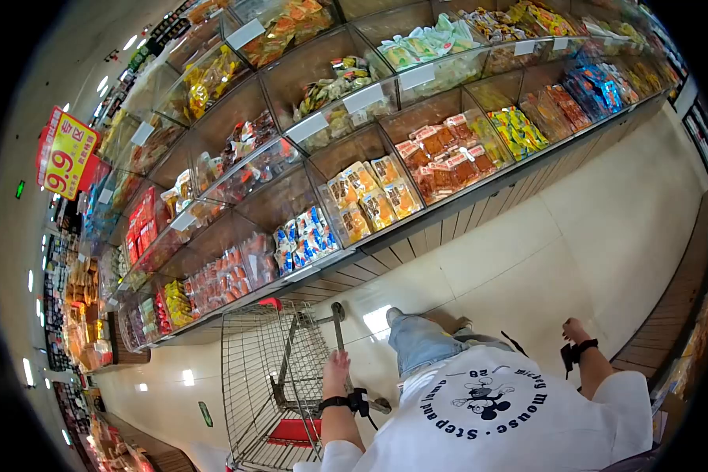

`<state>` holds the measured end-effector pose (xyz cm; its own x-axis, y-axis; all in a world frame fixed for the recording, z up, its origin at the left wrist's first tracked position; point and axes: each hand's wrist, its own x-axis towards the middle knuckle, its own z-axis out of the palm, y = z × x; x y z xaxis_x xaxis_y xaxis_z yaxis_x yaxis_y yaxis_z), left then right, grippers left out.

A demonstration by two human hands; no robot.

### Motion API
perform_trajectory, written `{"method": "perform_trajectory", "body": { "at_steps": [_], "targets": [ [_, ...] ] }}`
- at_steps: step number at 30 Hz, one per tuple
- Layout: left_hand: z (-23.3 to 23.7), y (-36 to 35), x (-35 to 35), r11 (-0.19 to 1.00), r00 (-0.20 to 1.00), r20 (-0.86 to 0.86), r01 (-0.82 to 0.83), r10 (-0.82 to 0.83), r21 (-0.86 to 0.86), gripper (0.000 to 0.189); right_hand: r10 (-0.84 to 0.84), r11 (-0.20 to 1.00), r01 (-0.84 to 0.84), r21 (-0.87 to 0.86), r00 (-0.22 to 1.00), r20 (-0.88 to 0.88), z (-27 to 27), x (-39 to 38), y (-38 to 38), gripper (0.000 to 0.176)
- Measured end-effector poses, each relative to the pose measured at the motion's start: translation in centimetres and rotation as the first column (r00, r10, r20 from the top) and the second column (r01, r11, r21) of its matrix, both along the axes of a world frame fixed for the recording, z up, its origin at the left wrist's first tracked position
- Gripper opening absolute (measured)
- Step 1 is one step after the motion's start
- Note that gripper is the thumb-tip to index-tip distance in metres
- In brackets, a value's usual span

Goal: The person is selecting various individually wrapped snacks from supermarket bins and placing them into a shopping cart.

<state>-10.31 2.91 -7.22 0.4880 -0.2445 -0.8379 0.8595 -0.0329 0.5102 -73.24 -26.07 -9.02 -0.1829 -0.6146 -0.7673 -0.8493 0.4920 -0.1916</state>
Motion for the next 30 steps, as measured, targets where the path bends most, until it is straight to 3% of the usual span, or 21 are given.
{"method": "perform_trajectory", "body": {
  "at_steps": [1, 2, 4, 6, 7, 8, 12, 14, 17, 20, 21, 23, 26, 29, 30],
  "targets": [
    [1.1, -0.8, 0.1, 0.998, 0.997, 0.038, -0.062, 0.063, -0.022, 0.04, 0.013, 1.0, -0.013, 0.015, 0.999, 0.039, -0.9, 0.8, 0.0, 0.024],
    [0.6, -1.1, 1.4, 0.991, 0.996, 0.081, -0.019, 0.03, -0.129, 0.046, 0.051, 0.998, -0.054, 0.04, 0.996, 0.068, -2.1, 2.2, -0.5, 0.024],
    [0.2, -3.0, 3.8, 0.964, 0.978, 0.158, -0.092, 0.134, -0.249, 0.046, 0.166, 0.985, -0.149, -0.091, 0.962, 0.216, -1.7, 6.8, -1.5, 0.019],
    [4.0, -6.0, 5.4, 0.936, 0.965, 0.192, -0.105, 0.177, -0.337, 0.063, 0.516, 0.829, -0.456, -0.322, 0.846, 0.13, -2.9, 11.2, -3.4, 0.016],
    [5.6, -7.5, 6.5, 0.919, 0.958, 0.21, -0.104, 0.196, -0.38, 0.072, 0.599, 0.757, -0.482, -0.44, 0.782, 0.172, -2.1, 13.9, -4.1, 0.014],
    [6.4, -8.7, 8.1, 0.927, 0.959, 0.214, -0.101, 0.188, -0.361, 0.077, 0.678, 0.673, -0.489, -0.554, 0.708, 0.198, -0.4, 17.2, -5.0, 0.012],
    [7.8, -13.0, 13.9, 0.962, 0.975, 0.185, -0.068, 0.119, -0.265, 0.096, 0.83, 0.509, -0.549, -0.663, 0.519, 0.207, 6.8, 29.2, -6.6, 0.012],
    [5.1, -14.6, 17.3, 0.968, 0.981, 0.161, -0.063, 0.105, -0.243, 0.102, 0.895, 0.42, -0.597, -0.683, 0.396, 0.204, 10.6, 34.3, -6.5, 0.013],
    [2.4, -16.2, 20.4, 0.982, 0.992, 0.043, -0.111, 0.119, -0.151, 0.054, 0.954, 0.3, -0.698, -0.65, 0.217, 0.208, 14.4, 41.3, -7.0, 0.016],
    [0.8, -15.8, 22.2, 0.992, 0.988, 0.114, -0.098, 0.107, -0.077, 0.022, 0.99, 0.132, -0.718, -0.683, 0.054, 0.134, 17.0, 48.3, -8.2, 0.017],
    [0.5, -15.0, 22.6, 0.982, 0.992, 0.059, -0.104, 0.114, -0.16, 0.01, 0.994, 0.09, -0.716, -0.692, 0.026, 0.103, 17.3, 50.7, -8.8, 0.017],
    [0.5, -15.0, 22.0, 0.979, 0.988, 0.095, -0.107, 0.125, -0.176, 0.006, 0.998, 0.015, -0.713, -0.701, -0.033, 0.055, 17.8, 55.4, -9.7, 0.017],
    [-4.0, -14.2, 21.8, 0.934, 0.978, 0.047, -0.179, 0.203, -0.31, 0.006, 0.998, -0.06, -0.784, -0.618, -0.068, -0.01, 20.4, 63.1, -10.4, 0.018],
    [-3.3, -13.4, 20.6, 0.929, 0.976, 0.018, -0.2, 0.216, -0.312, 0.009, 0.987, -0.13, -0.633, -0.763, -0.155, -0.039, 20.4, 68.9, -10.7, 0.018],
    [-1.7, -13.6, 20.4, 0.928, 0.976, 0.017, -0.203, 0.219, -0.312, 0.011, 0.986, -0.146, -0.656, -0.74, -0.161, -0.052, 20.3, 70.3, -10.6, 0.019]
  ]
}}
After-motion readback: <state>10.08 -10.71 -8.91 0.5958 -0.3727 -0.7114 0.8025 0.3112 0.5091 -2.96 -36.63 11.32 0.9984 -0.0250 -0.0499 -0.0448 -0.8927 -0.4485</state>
